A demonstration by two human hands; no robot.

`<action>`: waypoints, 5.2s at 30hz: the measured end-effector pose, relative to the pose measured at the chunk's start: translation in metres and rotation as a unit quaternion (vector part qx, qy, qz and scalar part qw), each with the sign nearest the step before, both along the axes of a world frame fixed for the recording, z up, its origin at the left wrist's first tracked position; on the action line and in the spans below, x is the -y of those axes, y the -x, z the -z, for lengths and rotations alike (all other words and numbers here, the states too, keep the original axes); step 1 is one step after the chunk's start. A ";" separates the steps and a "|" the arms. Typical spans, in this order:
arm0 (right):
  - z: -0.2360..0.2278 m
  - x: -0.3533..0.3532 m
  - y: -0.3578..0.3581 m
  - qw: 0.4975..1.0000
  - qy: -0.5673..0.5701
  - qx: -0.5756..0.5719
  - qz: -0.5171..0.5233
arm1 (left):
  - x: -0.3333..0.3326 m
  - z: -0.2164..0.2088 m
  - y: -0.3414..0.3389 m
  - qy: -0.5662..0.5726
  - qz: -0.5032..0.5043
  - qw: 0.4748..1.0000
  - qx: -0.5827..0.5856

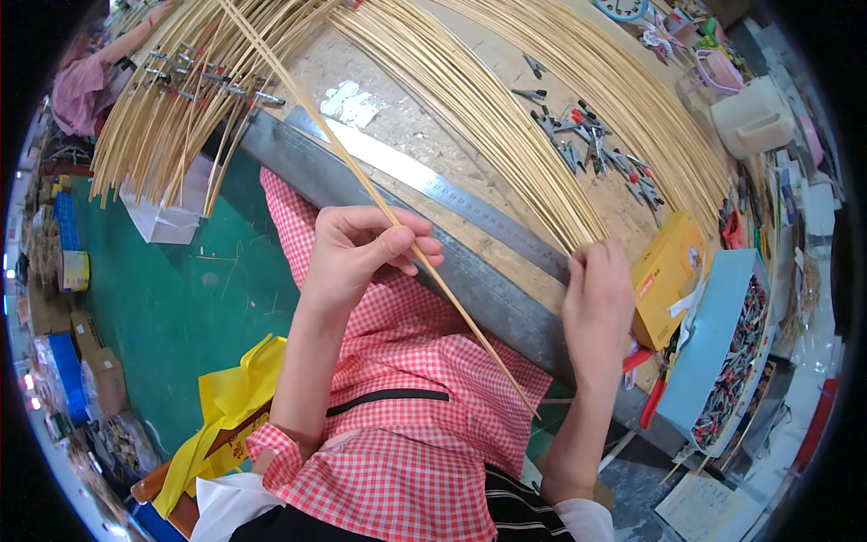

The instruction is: The person sits at a workbench and repeatedly picks up thin bamboo sticks. They align two sticks together, slide a small white plastic sleeve over the joined section, and place the assembled unit into a white plastic bin. The process is repeated continuously with new sticks from a large pile on the table.

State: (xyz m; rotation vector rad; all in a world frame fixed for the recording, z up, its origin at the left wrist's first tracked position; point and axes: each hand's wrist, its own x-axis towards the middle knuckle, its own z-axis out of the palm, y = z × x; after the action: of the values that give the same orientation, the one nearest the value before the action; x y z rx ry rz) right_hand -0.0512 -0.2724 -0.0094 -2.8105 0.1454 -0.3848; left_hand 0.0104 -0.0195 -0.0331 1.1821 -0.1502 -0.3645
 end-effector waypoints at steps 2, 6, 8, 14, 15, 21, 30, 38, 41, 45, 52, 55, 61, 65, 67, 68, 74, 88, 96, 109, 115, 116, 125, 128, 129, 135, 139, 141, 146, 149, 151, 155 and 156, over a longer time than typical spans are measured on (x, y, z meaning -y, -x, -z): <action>-0.018 0.005 0.020 0.995 -0.048 -0.088 -0.019 | -0.002 0.000 -0.001 -0.001 0.000 1.000 -0.004; -0.021 0.013 0.040 0.979 -0.115 -0.162 -0.052 | 0.001 -0.001 -0.001 -0.008 0.006 1.000 0.000; -0.016 0.007 0.038 0.980 -0.137 -0.131 -0.063 | 0.005 0.000 0.000 -0.002 0.017 1.000 -0.002; -0.012 -0.003 0.032 0.954 -0.297 -0.044 0.023 | 0.008 -0.001 0.001 -0.009 0.019 1.000 -0.006; -0.012 0.000 0.034 0.945 -0.322 -0.031 0.034 | 0.007 0.001 0.000 -0.014 0.012 1.000 -0.002; -0.043 0.058 0.081 0.910 -0.386 -0.046 0.145 | 0.004 0.003 0.001 -0.016 -0.012 1.000 -0.015; -0.050 0.104 0.120 0.891 -0.440 0.028 0.107 | 0.014 -0.001 0.004 -0.004 -0.022 1.000 0.004; -0.037 0.133 0.137 0.820 -0.559 0.108 0.056 | 0.012 -0.004 0.006 -0.013 -0.030 0.999 0.006; -0.038 0.127 0.131 0.795 -0.593 0.119 0.033 | 0.015 -0.005 0.006 -0.012 -0.028 1.000 0.004; -0.017 0.069 0.100 0.879 -0.474 -0.004 0.053 | 0.016 -0.005 0.010 -0.012 -0.044 0.999 0.004; -0.002 0.019 0.074 0.797 -0.574 -0.185 0.000 | 0.008 -0.005 0.003 0.002 -0.093 0.996 0.014; 0.000 0.017 0.071 0.804 -0.559 -0.202 0.000 | 0.007 -0.005 0.003 0.008 -0.104 0.994 -0.014; 0.006 0.020 0.074 0.785 -0.591 -0.184 0.006 | 0.008 0.000 0.002 0.022 -0.089 0.996 0.019; 0.010 0.020 0.074 0.805 -0.557 -0.200 0.017 | 0.007 -0.001 0.003 0.009 -0.089 0.996 0.009; 0.009 0.019 0.073 0.812 -0.548 -0.201 0.015 | 0.008 -0.001 0.003 0.004 -0.092 0.996 0.011; 0.009 0.019 0.073 0.815 -0.543 -0.201 0.014 | 0.007 -0.001 0.003 0.003 -0.091 0.996 0.012; 0.001 0.018 0.070 0.839 -0.499 -0.217 0.005 | 0.008 -0.002 0.003 0.000 -0.093 0.996 0.001; -0.004 0.000 0.061 0.953 -0.288 0.016 -0.089 | 0.002 0.003 -0.002 0.010 -0.101 0.995 0.003; -0.006 0.006 0.063 0.952 -0.284 -0.039 -0.111 | -0.003 -0.002 -0.003 0.069 -0.104 0.992 -0.016; -0.023 -0.039 0.023 0.931 -0.276 -0.018 -0.237 | 0.019 -0.013 0.013 0.000 -0.028 1.000 0.003; -0.029 -0.037 0.019 0.919 -0.307 -0.107 -0.225 | 0.015 -0.018 0.012 -0.020 -0.017 1.000 0.006; -0.029 -0.038 0.019 0.916 -0.310 -0.114 -0.225 | 0.016 -0.018 0.013 -0.021 -0.020 1.000 0.007; -0.031 -0.040 0.013 0.872 -0.430 -0.140 -0.185 | 0.025 -0.023 0.016 0.025 -0.020 0.998 0.049; -0.056 -0.032 0.003 0.863 -0.479 -0.078 -0.141 | 0.032 -0.021 0.022 0.017 0.034 0.998 0.058; -0.064 -0.031 0.001 0.846 -0.517 -0.031 -0.126 | 0.037 -0.026 0.023 -0.022 0.053 0.989 0.135; -0.103 -0.034 -0.005 0.839 -0.473 0.219 -0.157 | 0.065 -0.075 0.013 -0.111 0.047 0.907 0.403; -0.116 -0.032 -0.003 0.855 -0.386 0.277 -0.208 | 0.069 -0.084 0.000 -0.105 0.037 0.892 0.438; -0.116 -0.035 -0.002 0.855 -0.384 0.281 -0.205 | 0.066 -0.089 -0.002 -0.133 0.041 0.881 0.453; -0.094 -0.044 0.005 0.875 -0.402 0.221 -0.156 | 0.060 -0.060 -0.002 -0.162 0.069 0.884 0.434; -0.081 -0.041 0.010 0.899 -0.378 0.179 -0.126 | 0.056 -0.045 0.002 -0.178 0.089 0.892 0.407; -0.081 -0.039 0.010 0.905 -0.362 0.177 -0.133 | 0.055 -0.045 0.002 -0.169 0.093 0.899 0.394; -0.084 -0.039 0.011 0.923 -0.331 0.171 -0.101 | 0.058 -0.047 0.001 -0.169 0.093 0.898 0.395; -0.084 -0.040 0.010 0.922 -0.333 0.174 -0.090 | 0.058 -0.044 0.000 -0.170 0.096 0.900 0.390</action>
State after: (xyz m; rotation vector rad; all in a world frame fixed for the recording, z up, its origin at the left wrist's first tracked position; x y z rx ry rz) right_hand -0.0612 -0.2325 0.0745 -2.0291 -0.0546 -0.6411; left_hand 0.0104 -0.0779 0.0112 1.6175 -0.9395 -0.0647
